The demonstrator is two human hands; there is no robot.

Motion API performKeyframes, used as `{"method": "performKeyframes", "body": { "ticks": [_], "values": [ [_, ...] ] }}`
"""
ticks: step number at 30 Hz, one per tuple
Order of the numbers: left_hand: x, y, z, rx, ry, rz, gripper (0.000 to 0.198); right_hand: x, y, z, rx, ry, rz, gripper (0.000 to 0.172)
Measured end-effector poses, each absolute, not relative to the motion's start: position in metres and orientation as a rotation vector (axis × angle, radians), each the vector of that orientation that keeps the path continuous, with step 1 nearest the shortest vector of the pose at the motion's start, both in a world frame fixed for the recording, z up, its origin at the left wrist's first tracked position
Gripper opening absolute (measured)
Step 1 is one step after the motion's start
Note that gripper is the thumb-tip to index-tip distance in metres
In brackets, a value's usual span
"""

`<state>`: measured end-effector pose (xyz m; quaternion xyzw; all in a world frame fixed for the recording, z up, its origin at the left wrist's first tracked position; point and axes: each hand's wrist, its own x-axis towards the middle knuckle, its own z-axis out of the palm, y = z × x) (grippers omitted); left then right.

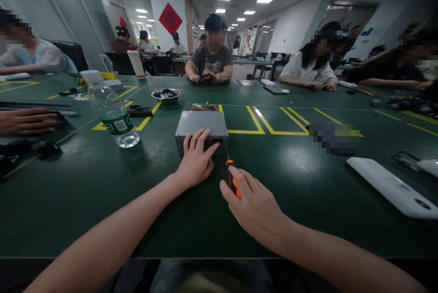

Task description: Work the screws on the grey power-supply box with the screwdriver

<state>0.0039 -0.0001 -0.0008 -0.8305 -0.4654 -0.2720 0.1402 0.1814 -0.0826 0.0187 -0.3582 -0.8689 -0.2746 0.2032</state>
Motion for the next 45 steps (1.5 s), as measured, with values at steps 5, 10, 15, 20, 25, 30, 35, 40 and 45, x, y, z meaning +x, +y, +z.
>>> {"method": "performKeyframes", "body": {
  "ticks": [5,10,15,20,25,30,35,40,45],
  "values": [
    [0.004,0.000,-0.001,-2.394,-1.346,-0.781,0.046,0.180,-0.085,0.018,-0.952,-2.420,-0.818,0.030],
    [0.005,-0.001,0.001,-2.398,-1.346,-0.767,0.045,0.183,-0.084,0.019,-0.958,-2.374,-0.908,0.025],
    [0.005,-0.001,0.001,-2.394,-1.350,-0.754,0.046,0.185,-0.083,0.023,-1.010,-2.286,-0.937,0.024],
    [0.005,-0.001,0.000,-2.408,-1.354,-0.800,0.046,0.186,-0.083,0.023,-1.100,-2.339,-0.789,0.033],
    [0.004,-0.001,0.000,-2.401,-1.353,-0.784,0.046,0.184,-0.080,0.017,-1.140,-2.403,-0.704,0.037],
    [0.004,-0.001,0.000,-2.391,-1.339,-0.754,0.045,0.182,-0.076,0.017,-1.235,-2.413,-0.452,0.036],
    [0.003,-0.002,0.001,-2.399,-1.336,-0.755,0.043,0.184,-0.074,0.019,-1.324,-2.239,0.065,0.053],
    [0.004,-0.001,0.000,-2.395,-1.345,-0.785,0.043,0.190,-0.075,0.019,-1.319,-1.861,0.775,0.058],
    [0.006,-0.001,0.000,-2.393,-1.350,-0.809,0.042,0.187,-0.077,0.017,-1.151,-1.443,1.236,0.049]
  ]
}}
